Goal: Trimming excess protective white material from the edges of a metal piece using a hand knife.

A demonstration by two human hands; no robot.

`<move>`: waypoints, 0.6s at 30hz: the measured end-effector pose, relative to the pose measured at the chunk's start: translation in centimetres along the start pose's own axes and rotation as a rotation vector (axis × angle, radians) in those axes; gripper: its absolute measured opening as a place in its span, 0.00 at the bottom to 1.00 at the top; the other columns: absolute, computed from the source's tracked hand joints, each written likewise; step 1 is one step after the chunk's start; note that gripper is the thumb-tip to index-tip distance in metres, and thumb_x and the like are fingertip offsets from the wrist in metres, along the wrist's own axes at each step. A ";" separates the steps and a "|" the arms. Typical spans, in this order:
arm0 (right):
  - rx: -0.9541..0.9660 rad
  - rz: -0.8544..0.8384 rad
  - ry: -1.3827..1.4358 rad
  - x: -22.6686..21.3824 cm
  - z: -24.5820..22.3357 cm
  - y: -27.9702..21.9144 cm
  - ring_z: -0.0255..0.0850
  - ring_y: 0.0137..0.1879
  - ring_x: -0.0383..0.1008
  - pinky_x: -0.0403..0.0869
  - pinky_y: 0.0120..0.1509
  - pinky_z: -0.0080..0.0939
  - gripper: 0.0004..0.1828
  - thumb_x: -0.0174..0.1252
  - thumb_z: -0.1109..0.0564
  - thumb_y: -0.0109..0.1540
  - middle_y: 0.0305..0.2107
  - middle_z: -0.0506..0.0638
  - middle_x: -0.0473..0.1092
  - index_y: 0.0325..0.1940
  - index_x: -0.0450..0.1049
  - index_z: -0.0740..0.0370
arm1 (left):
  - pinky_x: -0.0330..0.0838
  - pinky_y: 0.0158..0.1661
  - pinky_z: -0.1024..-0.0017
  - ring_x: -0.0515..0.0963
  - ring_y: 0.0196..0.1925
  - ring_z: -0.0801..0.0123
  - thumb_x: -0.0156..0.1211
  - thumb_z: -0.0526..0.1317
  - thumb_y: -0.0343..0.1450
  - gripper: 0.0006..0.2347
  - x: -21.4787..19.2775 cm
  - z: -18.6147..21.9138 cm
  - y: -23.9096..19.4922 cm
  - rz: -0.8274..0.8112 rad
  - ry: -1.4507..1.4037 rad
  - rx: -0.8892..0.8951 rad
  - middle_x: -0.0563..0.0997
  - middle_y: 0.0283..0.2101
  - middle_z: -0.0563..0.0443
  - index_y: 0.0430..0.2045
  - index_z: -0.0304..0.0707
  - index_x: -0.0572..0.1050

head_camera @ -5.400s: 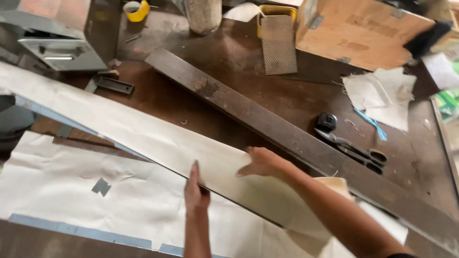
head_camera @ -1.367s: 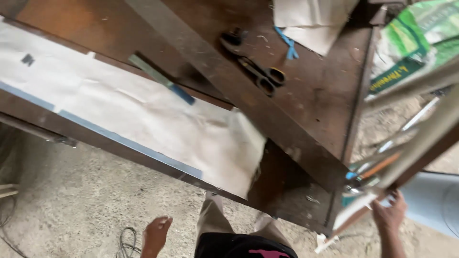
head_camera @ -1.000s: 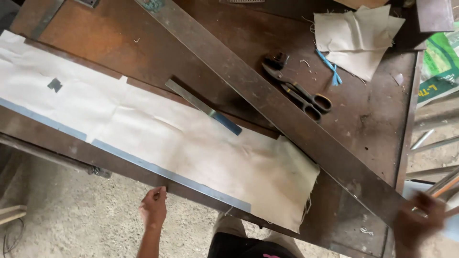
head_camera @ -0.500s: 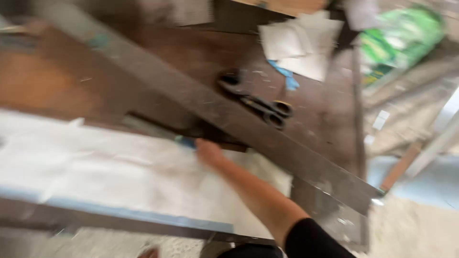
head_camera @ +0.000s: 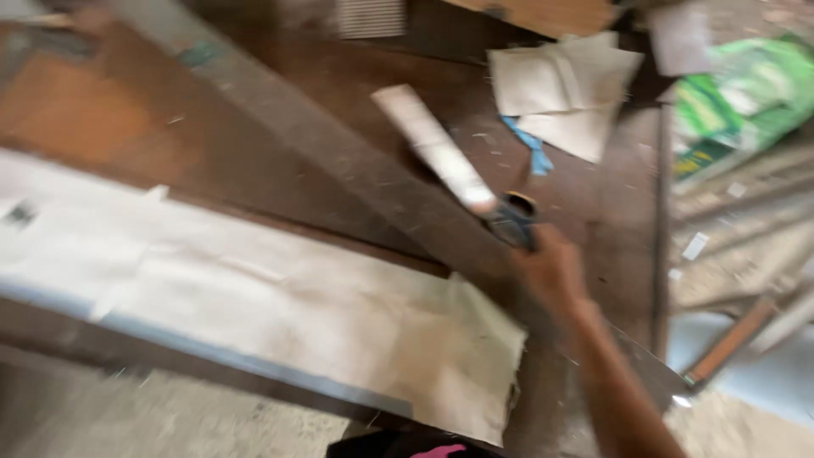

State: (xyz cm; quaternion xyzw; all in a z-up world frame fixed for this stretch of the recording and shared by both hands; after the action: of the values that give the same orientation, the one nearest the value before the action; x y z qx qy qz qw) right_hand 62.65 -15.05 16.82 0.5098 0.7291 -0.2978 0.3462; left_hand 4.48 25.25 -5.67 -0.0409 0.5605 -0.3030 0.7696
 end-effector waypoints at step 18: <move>-0.074 0.255 -0.387 4.7 7.4 -14.3 0.39 0.38 0.78 0.78 0.42 0.33 0.06 0.73 0.60 0.71 0.39 0.55 0.78 0.48 0.83 0.64 | 0.66 0.15 0.80 0.72 0.18 0.71 0.46 0.52 0.79 0.16 -13.0 8.2 17.1 0.137 -0.228 -0.491 0.78 0.41 0.39 0.44 0.38 0.72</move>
State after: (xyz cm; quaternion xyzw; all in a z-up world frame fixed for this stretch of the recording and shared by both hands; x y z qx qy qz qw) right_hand 49.39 -22.69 9.88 0.5182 0.5892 -0.3169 0.5328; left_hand 16.49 43.54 1.36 -0.2221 0.5282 -0.0990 0.8135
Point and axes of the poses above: each hand's wrist, its own y-axis towards the middle knuckle, its own x-axis out of the palm, z = x × y, the point moved 7 cm from there along y, towards the middle knuckle
